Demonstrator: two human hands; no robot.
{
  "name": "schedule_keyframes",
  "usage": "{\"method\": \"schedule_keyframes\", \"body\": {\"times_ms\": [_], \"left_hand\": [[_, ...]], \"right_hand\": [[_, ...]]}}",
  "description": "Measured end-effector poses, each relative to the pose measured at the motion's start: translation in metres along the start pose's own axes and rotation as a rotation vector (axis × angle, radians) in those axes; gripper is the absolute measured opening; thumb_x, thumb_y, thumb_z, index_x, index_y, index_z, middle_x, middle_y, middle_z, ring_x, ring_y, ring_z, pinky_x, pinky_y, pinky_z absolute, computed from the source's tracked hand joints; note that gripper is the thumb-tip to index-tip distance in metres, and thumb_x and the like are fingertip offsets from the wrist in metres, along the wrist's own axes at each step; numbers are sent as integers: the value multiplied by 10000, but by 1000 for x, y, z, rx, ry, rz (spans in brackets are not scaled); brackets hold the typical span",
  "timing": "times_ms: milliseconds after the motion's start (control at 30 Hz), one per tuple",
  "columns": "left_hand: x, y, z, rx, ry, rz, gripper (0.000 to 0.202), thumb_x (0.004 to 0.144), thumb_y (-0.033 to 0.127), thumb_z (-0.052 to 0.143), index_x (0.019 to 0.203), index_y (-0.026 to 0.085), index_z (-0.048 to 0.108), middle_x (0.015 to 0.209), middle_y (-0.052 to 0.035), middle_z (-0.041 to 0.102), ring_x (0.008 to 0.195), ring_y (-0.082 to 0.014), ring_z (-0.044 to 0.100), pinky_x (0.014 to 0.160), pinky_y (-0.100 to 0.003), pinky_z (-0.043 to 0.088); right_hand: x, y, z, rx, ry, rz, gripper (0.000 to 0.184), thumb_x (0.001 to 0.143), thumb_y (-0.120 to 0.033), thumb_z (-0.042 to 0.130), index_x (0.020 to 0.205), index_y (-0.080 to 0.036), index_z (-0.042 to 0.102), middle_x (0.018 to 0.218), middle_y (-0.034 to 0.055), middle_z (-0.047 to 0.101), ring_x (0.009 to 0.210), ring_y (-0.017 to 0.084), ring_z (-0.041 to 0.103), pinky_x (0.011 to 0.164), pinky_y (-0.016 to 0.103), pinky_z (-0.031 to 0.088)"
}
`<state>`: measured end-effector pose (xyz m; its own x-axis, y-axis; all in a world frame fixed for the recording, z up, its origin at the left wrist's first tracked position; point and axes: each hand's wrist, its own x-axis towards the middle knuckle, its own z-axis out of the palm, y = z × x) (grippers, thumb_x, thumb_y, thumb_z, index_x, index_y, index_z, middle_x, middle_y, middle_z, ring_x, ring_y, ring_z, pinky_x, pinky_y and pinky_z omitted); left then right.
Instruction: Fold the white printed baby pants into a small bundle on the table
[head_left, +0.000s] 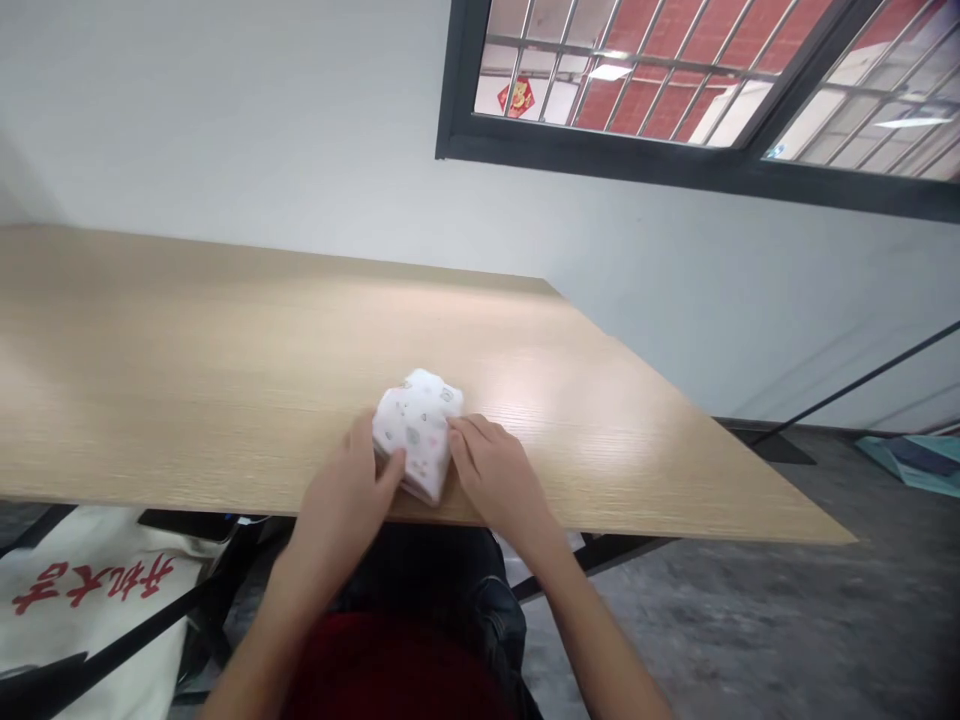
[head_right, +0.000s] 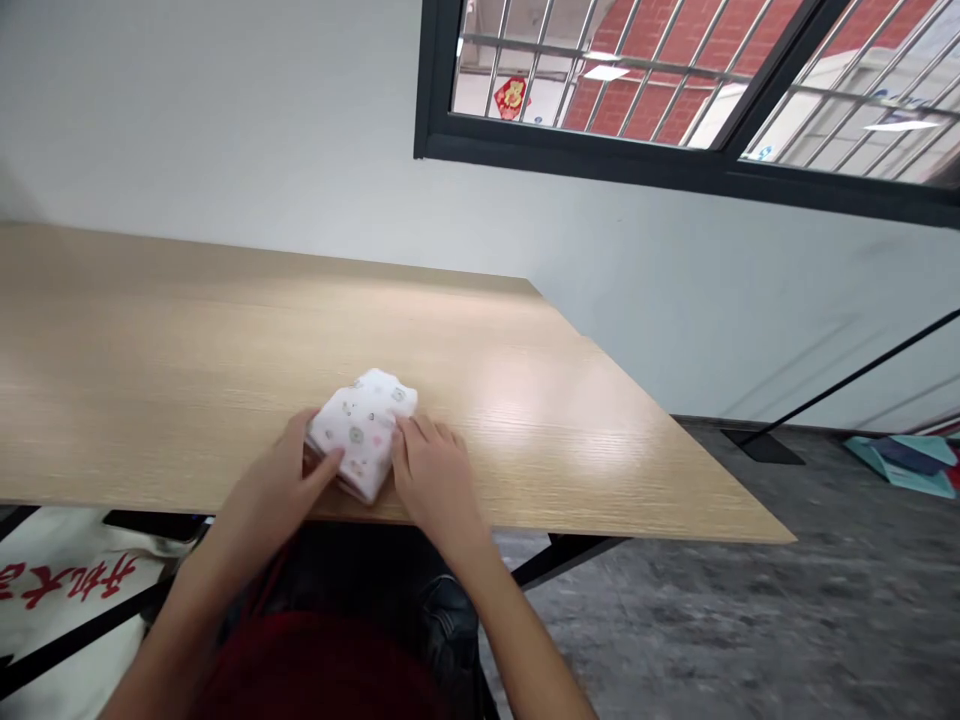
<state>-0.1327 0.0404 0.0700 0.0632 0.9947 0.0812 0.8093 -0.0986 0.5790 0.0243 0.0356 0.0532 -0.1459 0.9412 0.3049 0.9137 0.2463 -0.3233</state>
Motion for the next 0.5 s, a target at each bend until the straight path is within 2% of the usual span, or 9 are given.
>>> {"method": "schedule_keyframes", "body": {"times_ms": [67,133,200,267,300,367,433,500], "left_hand": [[-25,-9,4,-40,-28,29,549,831,331,425,1323,122,303,1180,-148,555,1032,-267,561,845,-398,457],[-34,-22,2,12,-32,91,561,808,291,442,1324,114,311,1168,-145,560,1042,-263,545,876,-402,437],[-25,-33,-6,147,-1,114,462,817,276,416,1239,89,422,1106,-157,581,1018,-281,538,896,-438,409],[-6,-36,-14,243,-32,128,346,836,249,370,1103,92,525,1024,-154,607,957,-278,555,857,-435,423],[4,-33,-17,257,-80,159,312,838,218,354,1053,106,550,995,-142,617,924,-259,569,829,-409,442],[16,-18,-19,285,-192,289,299,818,140,346,1008,119,576,947,-124,637,857,-221,597,777,-349,471],[14,6,-12,400,-271,518,317,796,88,343,984,82,598,906,-154,648,793,-226,615,733,-348,489],[-2,34,6,488,-306,793,336,791,76,336,986,17,604,920,-223,642,738,-250,626,660,-365,504]], "right_hand": [[14,2,-12,-25,-143,43,392,911,-352,260,1064,-167,570,1085,76,565,1016,204,493,907,407,393],[18,0,-18,-45,-146,-25,396,876,-434,345,1054,-156,565,1130,93,534,1077,229,456,949,435,369],[18,-4,-17,-14,-130,-196,533,807,-556,433,1184,-185,496,1249,87,458,1170,237,393,1001,428,348],[19,-8,-10,21,-146,-350,702,748,-632,472,1307,-217,383,1326,77,391,1217,241,355,1008,413,361],[20,-9,-6,28,-159,-380,714,747,-631,475,1317,-214,373,1321,79,398,1203,243,369,993,411,379],[19,-7,-2,43,-162,-357,573,791,-530,479,1246,-183,454,1232,89,481,1122,233,438,949,403,415],[4,5,-5,101,-141,-251,406,811,-403,474,1124,-154,542,1091,88,569,997,205,515,884,375,460],[-32,25,-12,209,-59,-56,372,783,-381,476,1050,-147,587,985,87,616,885,192,571,793,340,503]]}}
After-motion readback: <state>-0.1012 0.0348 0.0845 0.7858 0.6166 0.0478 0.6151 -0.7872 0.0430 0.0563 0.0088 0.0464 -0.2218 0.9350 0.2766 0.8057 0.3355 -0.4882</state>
